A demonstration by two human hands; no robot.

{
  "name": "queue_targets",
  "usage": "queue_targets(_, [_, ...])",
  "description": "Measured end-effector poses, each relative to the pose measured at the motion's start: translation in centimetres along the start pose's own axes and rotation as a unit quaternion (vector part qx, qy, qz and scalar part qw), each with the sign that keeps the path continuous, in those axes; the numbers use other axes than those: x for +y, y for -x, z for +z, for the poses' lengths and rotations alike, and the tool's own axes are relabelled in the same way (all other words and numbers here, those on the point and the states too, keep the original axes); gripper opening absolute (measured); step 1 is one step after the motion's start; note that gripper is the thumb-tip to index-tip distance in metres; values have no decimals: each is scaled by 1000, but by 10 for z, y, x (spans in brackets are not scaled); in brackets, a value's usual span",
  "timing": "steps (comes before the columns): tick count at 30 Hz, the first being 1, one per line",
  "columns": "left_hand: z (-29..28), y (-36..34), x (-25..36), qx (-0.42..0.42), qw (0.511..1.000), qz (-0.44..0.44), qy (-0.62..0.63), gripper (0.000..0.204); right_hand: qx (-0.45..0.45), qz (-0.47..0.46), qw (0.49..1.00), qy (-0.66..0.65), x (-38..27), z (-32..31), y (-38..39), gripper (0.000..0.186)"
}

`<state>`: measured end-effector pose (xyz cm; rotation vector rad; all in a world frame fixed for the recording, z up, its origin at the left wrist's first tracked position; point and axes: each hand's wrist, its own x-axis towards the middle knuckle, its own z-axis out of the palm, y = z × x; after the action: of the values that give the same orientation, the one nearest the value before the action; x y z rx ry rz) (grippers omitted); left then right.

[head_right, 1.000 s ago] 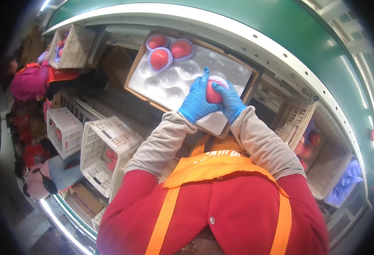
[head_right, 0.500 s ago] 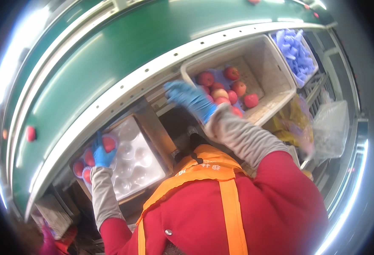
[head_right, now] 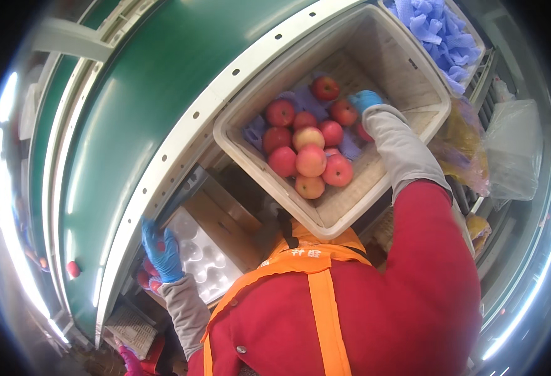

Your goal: The person picks red apples from a moving conveyor belt, wraps each apple in a purple foam net, and places it into a white foam tray. The person repeats this process continuously, filling the tray with individually wrapped apples.

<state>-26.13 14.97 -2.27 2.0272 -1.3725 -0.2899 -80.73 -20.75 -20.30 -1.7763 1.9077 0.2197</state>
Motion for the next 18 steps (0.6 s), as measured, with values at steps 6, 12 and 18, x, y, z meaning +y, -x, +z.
queue_targets(6, [72, -52, 97, -76, 989, 43, 118, 47, -53, -34, 985, 159, -126, 39, 11, 33])
queue_targets(12, [112, -62, 155, -101, 966, 99, 215, 40, -29, 34, 999, 8, -94, 66, -4, 30])
queue_targets(18, [134, -72, 200, -212, 794, -228, 522, 41, -50, -188, 857, -478, -152, -33, 114, 20])
